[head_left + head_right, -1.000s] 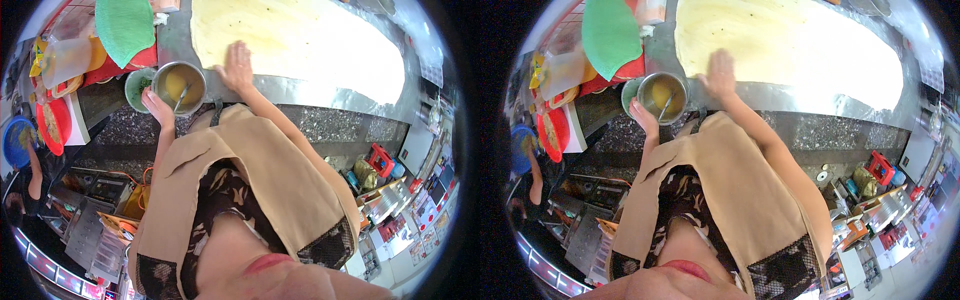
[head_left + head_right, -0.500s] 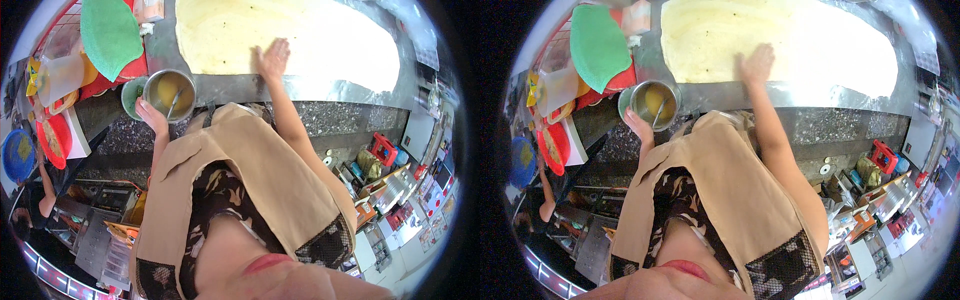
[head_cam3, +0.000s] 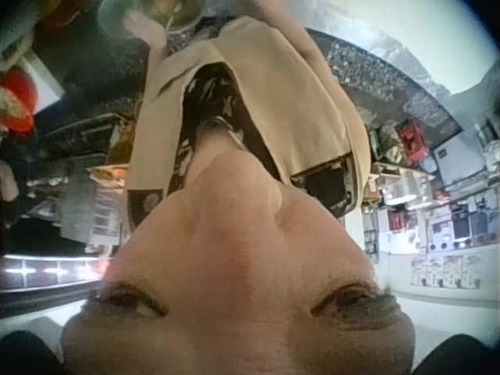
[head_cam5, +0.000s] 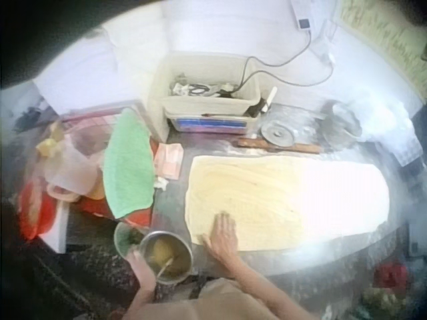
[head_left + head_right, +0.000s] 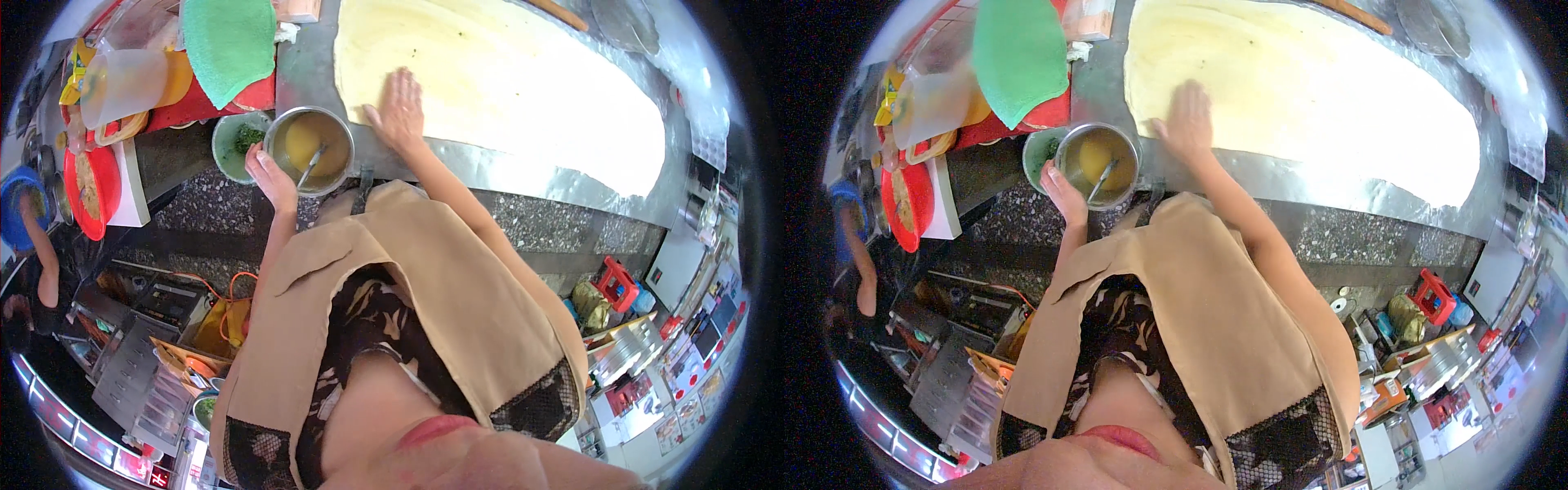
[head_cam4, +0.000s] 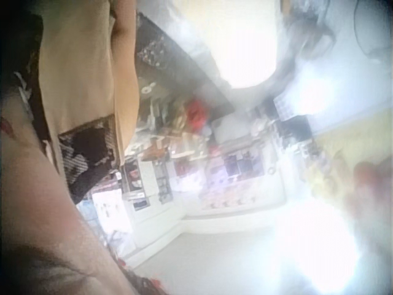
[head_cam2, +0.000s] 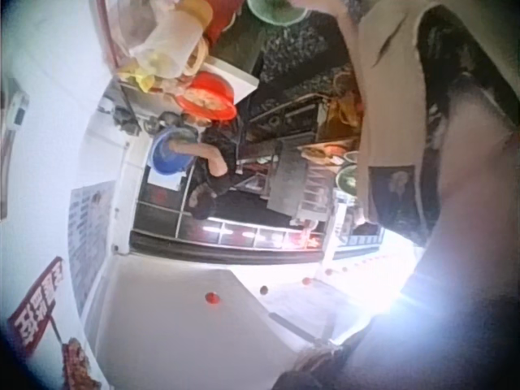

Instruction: The person flattens a long piece of dough with a rolling pin and spreads a liquid mixture onto the dough by hand.

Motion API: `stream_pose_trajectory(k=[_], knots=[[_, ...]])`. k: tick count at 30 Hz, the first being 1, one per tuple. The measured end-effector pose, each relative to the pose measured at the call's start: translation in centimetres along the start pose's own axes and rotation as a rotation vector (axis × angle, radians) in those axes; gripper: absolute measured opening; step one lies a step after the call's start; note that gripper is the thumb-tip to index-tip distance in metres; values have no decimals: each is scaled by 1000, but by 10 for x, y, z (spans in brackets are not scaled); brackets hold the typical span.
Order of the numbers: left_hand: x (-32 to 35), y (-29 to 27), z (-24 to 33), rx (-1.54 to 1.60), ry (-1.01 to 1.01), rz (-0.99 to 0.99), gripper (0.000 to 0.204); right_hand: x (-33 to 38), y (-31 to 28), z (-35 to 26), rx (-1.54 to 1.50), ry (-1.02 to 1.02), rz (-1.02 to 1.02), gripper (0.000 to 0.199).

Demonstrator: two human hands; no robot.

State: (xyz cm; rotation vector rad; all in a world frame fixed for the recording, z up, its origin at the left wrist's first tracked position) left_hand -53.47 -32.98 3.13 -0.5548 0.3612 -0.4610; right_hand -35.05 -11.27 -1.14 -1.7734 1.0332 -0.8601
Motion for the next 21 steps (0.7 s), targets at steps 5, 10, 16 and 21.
stream_pose_trajectory(k=[5,10,16,21], knots=[[-2,-2,0,-31,26,-2,38,-44,19,-63,-26,-198,37,85],[0,-2,0,-55,20,-12,39,-61,18,-63,103,-422,-27,86],[-1,-1,-3,-146,44,-35,45,-128,-29,21,130,-278,-17,86],[1,-3,-15,-200,41,-15,49,-176,-72,111,179,-187,85,86]])
Point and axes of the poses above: each hand's wrist, its own x-axis away from the middle knuckle, its own y-axis out of the palm, z = x × y, the point moved 6 cm from there along -x, towards the middle knuckle, and after that the axes turned 10 degrees about y, right-handed, at the moved point
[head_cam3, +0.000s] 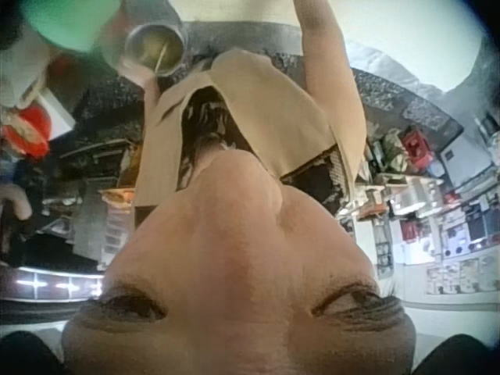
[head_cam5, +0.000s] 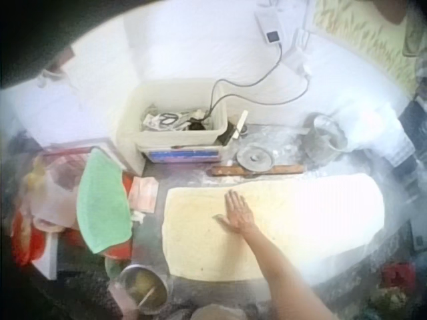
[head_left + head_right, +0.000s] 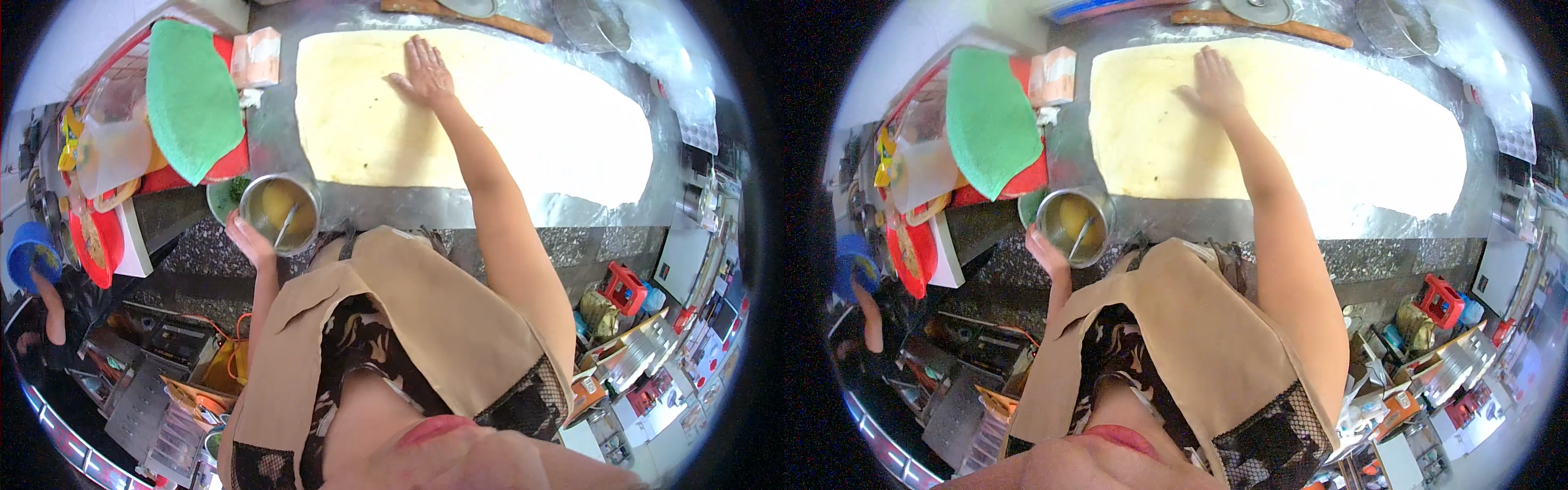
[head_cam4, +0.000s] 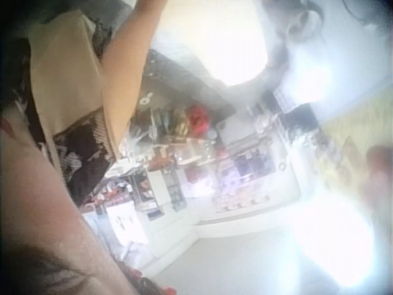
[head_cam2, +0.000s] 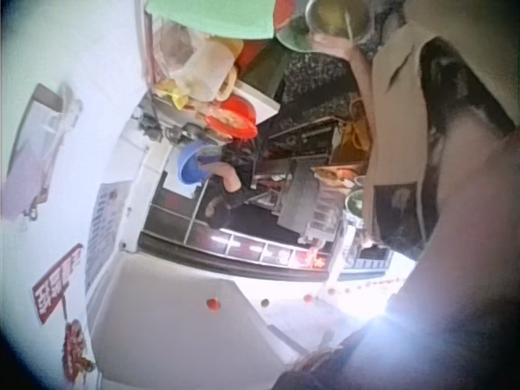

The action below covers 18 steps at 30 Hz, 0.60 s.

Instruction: The person flattens a long piece of dough with a rolling pin and spreads a liquid mixture onto the dough by hand.

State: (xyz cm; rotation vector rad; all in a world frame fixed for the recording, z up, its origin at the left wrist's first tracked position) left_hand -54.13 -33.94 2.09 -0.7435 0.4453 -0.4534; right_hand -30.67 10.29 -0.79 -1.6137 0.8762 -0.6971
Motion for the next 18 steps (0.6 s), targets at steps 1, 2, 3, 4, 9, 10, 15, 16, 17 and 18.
stream_pose_trajectory(k=[1,2,3,4,9,10,15,16,17,18], knots=[[0,-2,-2,8,11,0,48,-3,-2,16,17,3,18,86],[0,-2,-3,17,22,0,48,-5,-4,32,18,5,18,86],[1,-3,-1,-9,11,-10,48,-7,-7,49,37,20,32,86],[0,-4,4,-34,3,-24,47,-6,-8,67,55,40,45,85],[0,-9,-1,-99,-40,-28,48,-3,-19,118,18,123,29,83],[1,-9,-3,-100,-45,-31,48,-2,-21,121,2,177,53,83],[-1,-4,0,-92,-86,-24,50,-3,-20,132,9,253,91,83],[0,-6,-1,-93,-75,-10,50,-5,-19,132,-24,274,-18,85],[1,-10,-3,-93,-78,-1,50,-5,-17,130,-56,294,-129,86],[-2,-5,2,-72,-78,-9,51,-3,-19,134,-47,296,-117,86]])
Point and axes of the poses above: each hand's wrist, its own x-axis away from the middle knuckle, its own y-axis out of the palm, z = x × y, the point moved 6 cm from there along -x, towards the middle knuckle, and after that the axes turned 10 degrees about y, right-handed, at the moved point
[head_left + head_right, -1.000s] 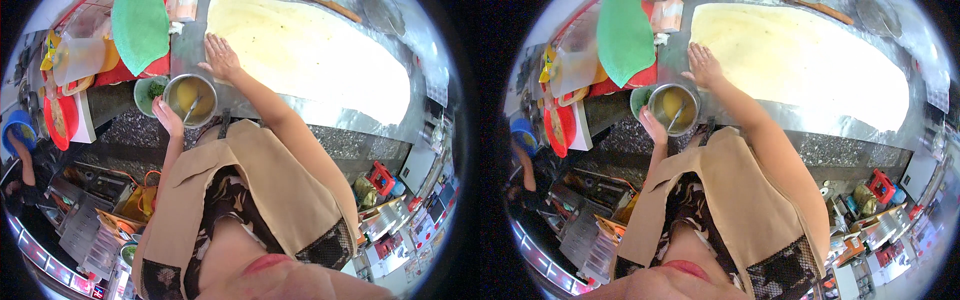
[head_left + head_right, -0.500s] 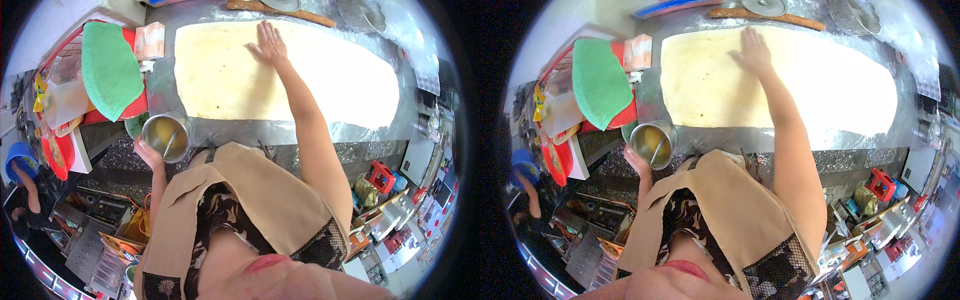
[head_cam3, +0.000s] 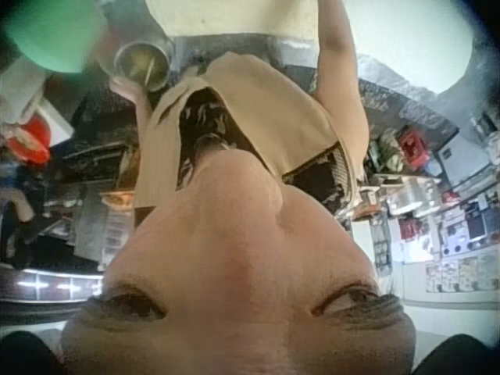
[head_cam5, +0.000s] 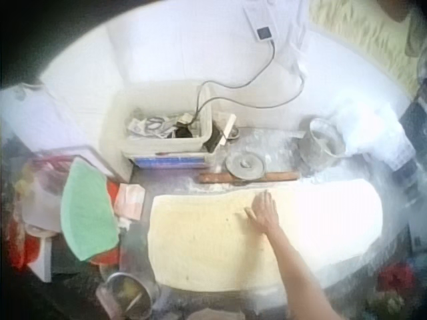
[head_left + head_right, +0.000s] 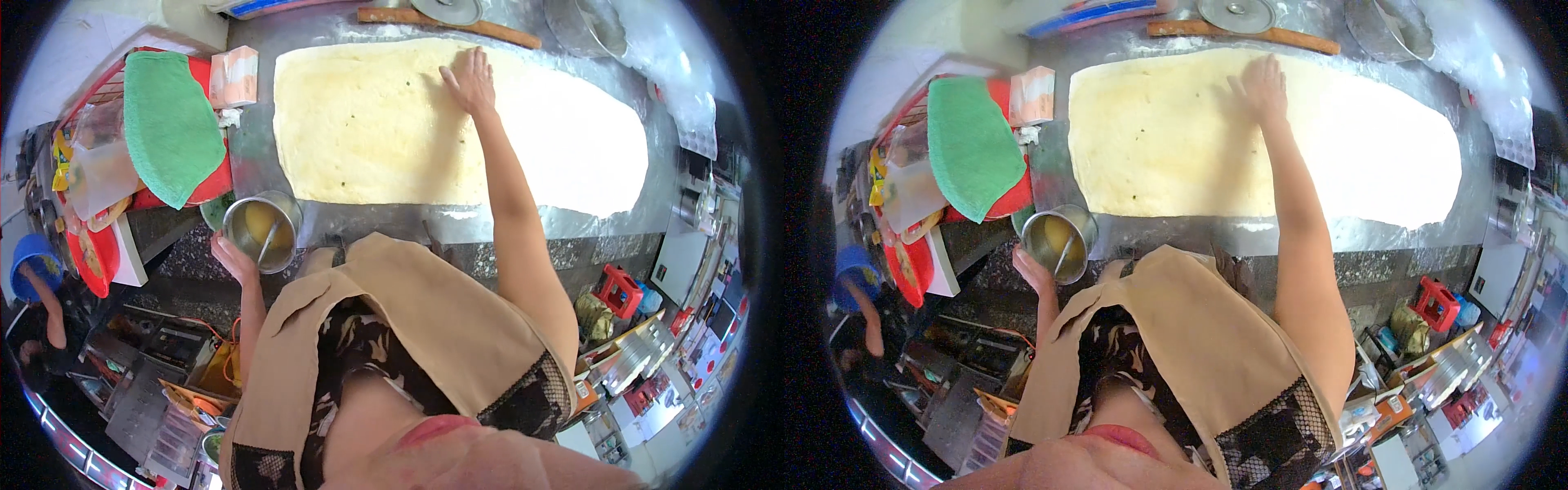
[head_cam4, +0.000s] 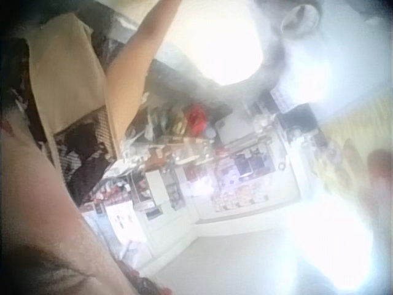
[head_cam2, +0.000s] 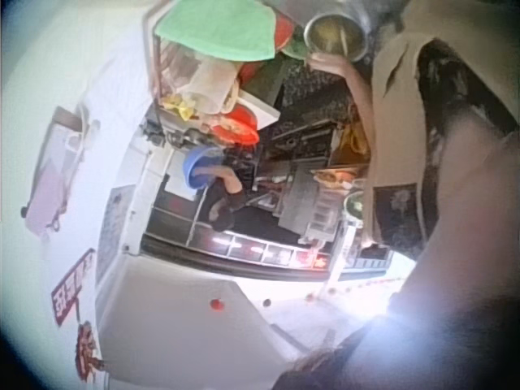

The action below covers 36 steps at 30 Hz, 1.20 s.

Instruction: The person flattens a long piece of dough with a rolling pin and spreads a liquid mixture onto the dough by hand.

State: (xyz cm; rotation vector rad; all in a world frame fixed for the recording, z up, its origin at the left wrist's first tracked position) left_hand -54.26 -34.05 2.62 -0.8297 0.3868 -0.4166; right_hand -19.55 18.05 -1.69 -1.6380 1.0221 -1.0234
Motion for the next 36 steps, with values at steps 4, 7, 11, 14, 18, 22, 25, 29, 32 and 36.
stream_pose_trajectory(k=[4,7,11,14,18,22,25,29,32,36], knots=[[-1,1,3,14,-36,15,51,11,7,3,-51,80,233,93],[0,0,-1,25,-73,-7,50,1,13,-5,-183,197,228,96],[1,-1,-15,57,-37,-13,51,4,41,-89,-126,134,246,98],[1,1,-7,65,13,6,52,15,65,-160,-77,71,195,100],[3,2,-6,152,34,40,52,28,74,-241,-162,-26,205,99],[7,3,-15,260,-67,51,47,38,89,-309,-156,-129,183,97],[5,5,7,212,-35,73,43,38,98,-329,-216,-151,178,91],[6,3,7,226,-7,89,40,58,86,-328,-561,-310,-66,80],[8,3,0,204,70,73,42,54,60,-260,-752,-230,-13,78],[6,3,6,195,54,41,42,16,21,-94,-535,57,284,85]])
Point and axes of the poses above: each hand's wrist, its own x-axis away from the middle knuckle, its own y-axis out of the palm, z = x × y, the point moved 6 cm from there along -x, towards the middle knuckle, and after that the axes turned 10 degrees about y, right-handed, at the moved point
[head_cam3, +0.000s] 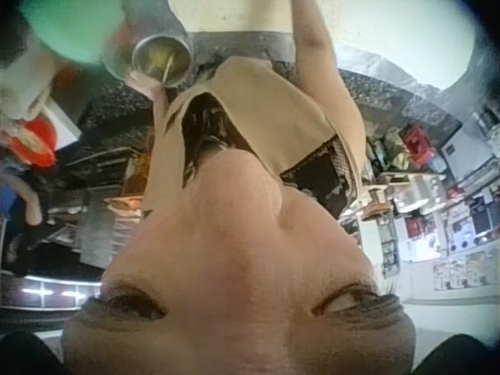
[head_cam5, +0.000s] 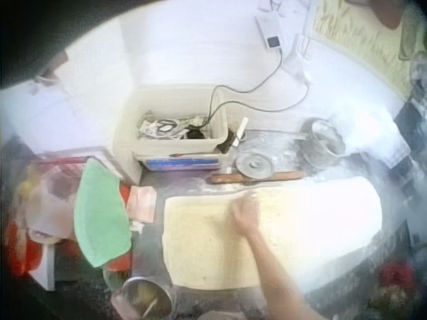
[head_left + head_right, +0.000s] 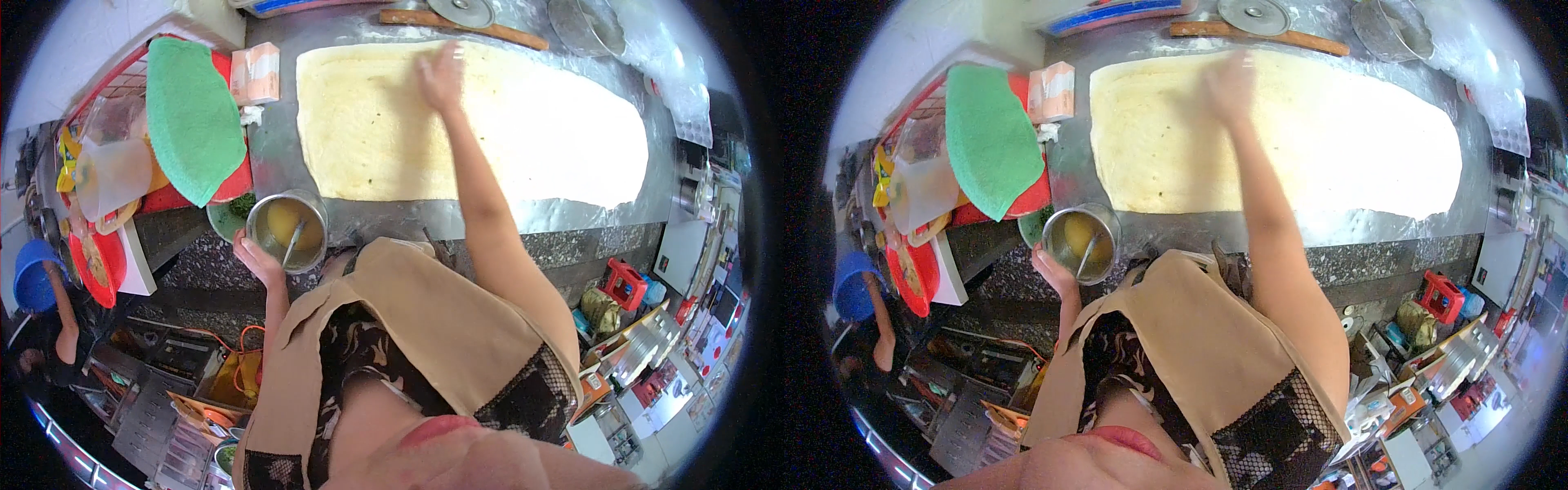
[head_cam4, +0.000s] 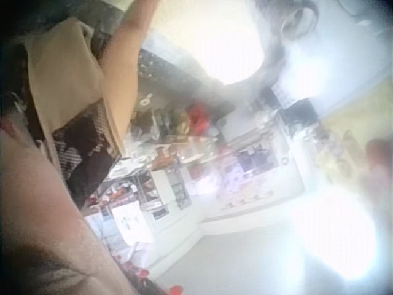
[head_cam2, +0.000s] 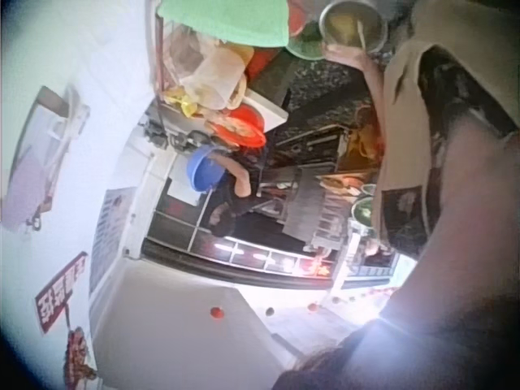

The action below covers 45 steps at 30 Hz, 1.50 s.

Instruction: The person flattens a long piece of dough with a rolling pin and spreads a liquid mixture onto the dough by hand.

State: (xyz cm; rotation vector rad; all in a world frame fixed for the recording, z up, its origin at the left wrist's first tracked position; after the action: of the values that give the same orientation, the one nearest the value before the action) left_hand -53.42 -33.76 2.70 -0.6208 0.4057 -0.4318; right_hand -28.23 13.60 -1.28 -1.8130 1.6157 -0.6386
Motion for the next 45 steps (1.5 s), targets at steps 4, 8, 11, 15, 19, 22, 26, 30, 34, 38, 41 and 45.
stream_pose_trajectory(k=[4,8,11,15,19,22,26,30,34,38,41,45], knots=[[-4,1,5,-71,3,-84,46,-25,-26,47,257,162,152,91],[-9,-2,1,-143,-17,-117,51,-4,40,-6,286,-215,12,89],[-9,-6,1,-171,-12,-86,53,24,29,-25,102,-338,-158,77],[-5,-7,-10,-240,100,-117,55,-14,-53,39,312,207,-71,84],[1,7,1,-124,21,-141,53,29,13,21,320,74,-178,93],[-1,1,-5,-56,-14,-105,56,86,13,-32,292,-228,-364,84],[0,10,-2,181,-296,-1,56,61,-64,67,363,294,171,83],[-6,5,-15,-39,-97,-95,58,94,16,-6,303,121,54,89],[-11,5,-6,36,-34,-137,57,160,102,-115,329,-103,-243,87],[-6,-1,-9,35,-34,-118,54,190,91,-132,-2,-120,-487,78],[-4,4,8,163,-85,-144,51,168,27,-16,111,48,-130,76],[-3,8,25,298,-101,-154,48,164,-44,47,412,279,57,80]])
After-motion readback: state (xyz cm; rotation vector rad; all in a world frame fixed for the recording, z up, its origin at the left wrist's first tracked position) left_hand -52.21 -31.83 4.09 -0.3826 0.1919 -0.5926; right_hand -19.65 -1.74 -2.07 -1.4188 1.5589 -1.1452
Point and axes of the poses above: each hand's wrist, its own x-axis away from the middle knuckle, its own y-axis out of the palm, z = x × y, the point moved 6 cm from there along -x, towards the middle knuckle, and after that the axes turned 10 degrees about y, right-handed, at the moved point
